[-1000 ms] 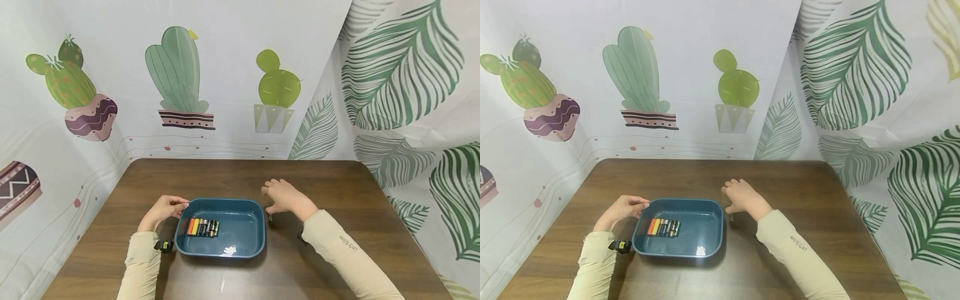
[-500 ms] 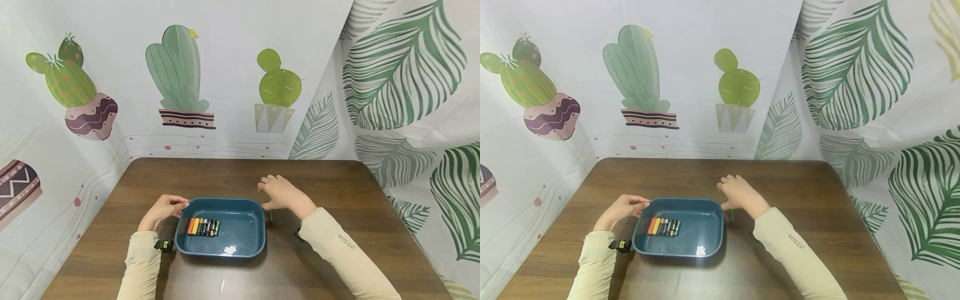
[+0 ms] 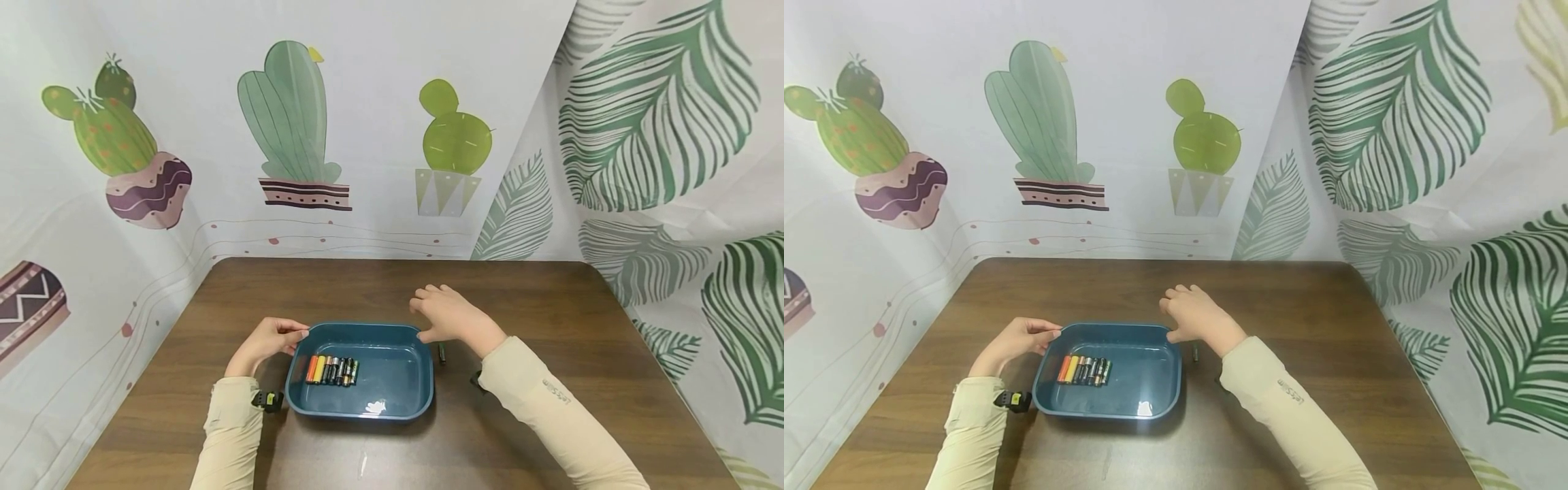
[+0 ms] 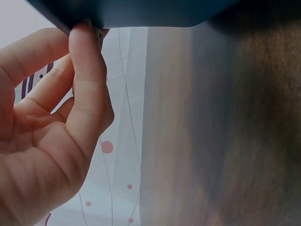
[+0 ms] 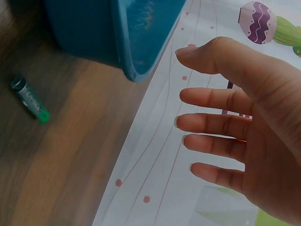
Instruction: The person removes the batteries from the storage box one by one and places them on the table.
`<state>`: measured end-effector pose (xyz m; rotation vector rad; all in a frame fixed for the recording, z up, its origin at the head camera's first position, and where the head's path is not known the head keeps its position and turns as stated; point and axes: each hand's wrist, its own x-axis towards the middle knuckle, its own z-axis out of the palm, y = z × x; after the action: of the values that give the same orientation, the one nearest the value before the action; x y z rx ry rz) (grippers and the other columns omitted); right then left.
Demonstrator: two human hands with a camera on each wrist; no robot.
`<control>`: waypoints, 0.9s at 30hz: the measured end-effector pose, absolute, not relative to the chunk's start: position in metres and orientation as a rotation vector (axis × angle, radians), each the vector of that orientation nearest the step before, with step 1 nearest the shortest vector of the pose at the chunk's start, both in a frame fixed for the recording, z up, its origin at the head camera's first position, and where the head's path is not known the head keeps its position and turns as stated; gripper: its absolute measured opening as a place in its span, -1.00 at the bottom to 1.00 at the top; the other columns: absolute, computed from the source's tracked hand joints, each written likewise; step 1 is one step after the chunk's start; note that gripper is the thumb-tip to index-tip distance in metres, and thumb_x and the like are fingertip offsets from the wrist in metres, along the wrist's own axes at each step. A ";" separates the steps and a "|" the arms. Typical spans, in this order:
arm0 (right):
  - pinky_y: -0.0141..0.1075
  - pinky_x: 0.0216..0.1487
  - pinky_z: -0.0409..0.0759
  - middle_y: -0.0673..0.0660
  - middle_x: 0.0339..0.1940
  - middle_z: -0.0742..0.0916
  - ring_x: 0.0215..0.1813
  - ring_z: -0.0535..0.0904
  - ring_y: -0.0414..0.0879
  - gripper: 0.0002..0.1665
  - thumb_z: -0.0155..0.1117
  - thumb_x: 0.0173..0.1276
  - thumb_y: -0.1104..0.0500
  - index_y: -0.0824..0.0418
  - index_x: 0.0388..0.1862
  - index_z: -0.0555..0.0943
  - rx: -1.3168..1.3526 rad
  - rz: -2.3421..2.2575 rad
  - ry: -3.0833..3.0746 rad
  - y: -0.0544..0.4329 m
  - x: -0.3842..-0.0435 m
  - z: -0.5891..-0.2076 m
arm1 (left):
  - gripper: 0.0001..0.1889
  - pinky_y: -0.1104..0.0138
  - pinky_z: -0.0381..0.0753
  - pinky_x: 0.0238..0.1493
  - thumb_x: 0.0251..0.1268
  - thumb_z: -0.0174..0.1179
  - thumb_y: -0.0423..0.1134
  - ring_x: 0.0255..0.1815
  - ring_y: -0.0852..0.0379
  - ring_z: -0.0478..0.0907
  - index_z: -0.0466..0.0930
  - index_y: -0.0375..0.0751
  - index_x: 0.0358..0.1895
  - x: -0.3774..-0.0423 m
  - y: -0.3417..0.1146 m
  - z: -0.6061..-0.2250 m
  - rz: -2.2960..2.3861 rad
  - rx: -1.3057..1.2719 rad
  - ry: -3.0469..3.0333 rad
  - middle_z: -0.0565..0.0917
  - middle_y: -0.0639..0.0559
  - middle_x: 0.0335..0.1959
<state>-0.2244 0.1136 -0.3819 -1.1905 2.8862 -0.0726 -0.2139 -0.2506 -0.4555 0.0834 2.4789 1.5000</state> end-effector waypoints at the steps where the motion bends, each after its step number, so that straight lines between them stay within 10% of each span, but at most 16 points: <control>1: -0.09 -0.06 0.44 0.03 -0.23 0.59 -0.06 0.47 0.01 -0.58 0.50 0.04 0.00 0.13 -0.16 0.61 -1.188 -0.073 2.881 0.112 -0.224 -0.382 | -0.70 0.24 0.68 -0.36 0.30 0.23 -0.31 -0.46 0.09 0.58 0.63 -0.50 -0.04 -0.214 -0.250 -0.455 1.506 0.081 2.476 0.69 -0.16 -0.28; 14: 0.06 0.23 0.38 0.04 -0.10 0.61 0.03 0.46 0.00 -0.55 0.47 0.11 -0.03 0.09 -0.06 0.61 -1.196 -0.038 2.841 0.082 -0.224 -0.376 | -0.72 0.26 0.68 -0.34 0.30 0.23 -0.31 -0.45 0.09 0.58 0.64 -0.48 -0.05 -0.215 -0.251 -0.457 1.501 0.067 2.474 0.69 -0.14 -0.28; 27: -0.08 0.10 0.44 0.00 -0.13 0.62 -0.06 0.44 -0.07 -0.54 0.45 0.13 -0.05 0.11 -0.03 0.63 -1.258 -0.003 2.802 0.054 -0.218 -0.377 | -0.72 0.24 0.68 -0.35 0.31 0.22 -0.31 -0.45 0.10 0.56 0.63 -0.49 -0.05 -0.214 -0.250 -0.455 1.510 0.068 2.465 0.68 -0.12 -0.30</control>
<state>-0.2185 0.0543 -0.3774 -1.2576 2.8023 -0.0033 -0.2142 -0.2504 -0.4547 0.0679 2.4649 1.5101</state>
